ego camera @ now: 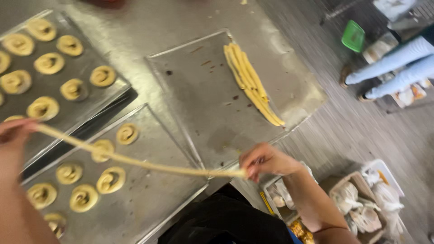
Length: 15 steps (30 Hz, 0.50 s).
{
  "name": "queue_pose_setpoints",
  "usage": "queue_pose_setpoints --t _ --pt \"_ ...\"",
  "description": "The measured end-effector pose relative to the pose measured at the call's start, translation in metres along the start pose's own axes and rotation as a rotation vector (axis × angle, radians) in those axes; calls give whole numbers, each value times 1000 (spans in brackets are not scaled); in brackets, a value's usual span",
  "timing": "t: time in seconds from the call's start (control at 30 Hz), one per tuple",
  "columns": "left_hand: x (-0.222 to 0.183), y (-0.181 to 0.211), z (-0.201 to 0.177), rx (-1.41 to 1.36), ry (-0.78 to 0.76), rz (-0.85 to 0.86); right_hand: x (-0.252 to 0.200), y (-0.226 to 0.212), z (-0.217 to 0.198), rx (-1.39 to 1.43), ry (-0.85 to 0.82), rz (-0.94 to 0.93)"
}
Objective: The person shapes bread rolls by hand. They stretch long strips of dough, coil them into spirals, and place the finished rolls onto metal baking sheets alongside other completed rolls.
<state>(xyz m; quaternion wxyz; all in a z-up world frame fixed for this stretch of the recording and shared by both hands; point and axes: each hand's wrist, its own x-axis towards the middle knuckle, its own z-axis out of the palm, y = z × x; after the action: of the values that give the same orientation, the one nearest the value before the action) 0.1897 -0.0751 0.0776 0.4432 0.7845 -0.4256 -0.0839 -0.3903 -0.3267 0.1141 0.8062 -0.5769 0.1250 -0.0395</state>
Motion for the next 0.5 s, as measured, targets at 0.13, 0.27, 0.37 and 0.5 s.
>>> queue_pose_setpoints --t 0.13,0.27,0.37,0.5 --pt "-59 54 42 -184 -315 -23 33 -15 21 624 430 -707" --pt "-116 140 -1 -46 -384 334 88 -31 -26 115 1179 -1009" --pt "-149 174 -85 -11 -255 486 144 -24 -41 -1144 1457 -879" --pt "-161 153 -187 194 25 470 192 -11 12 -1824 644 -512"
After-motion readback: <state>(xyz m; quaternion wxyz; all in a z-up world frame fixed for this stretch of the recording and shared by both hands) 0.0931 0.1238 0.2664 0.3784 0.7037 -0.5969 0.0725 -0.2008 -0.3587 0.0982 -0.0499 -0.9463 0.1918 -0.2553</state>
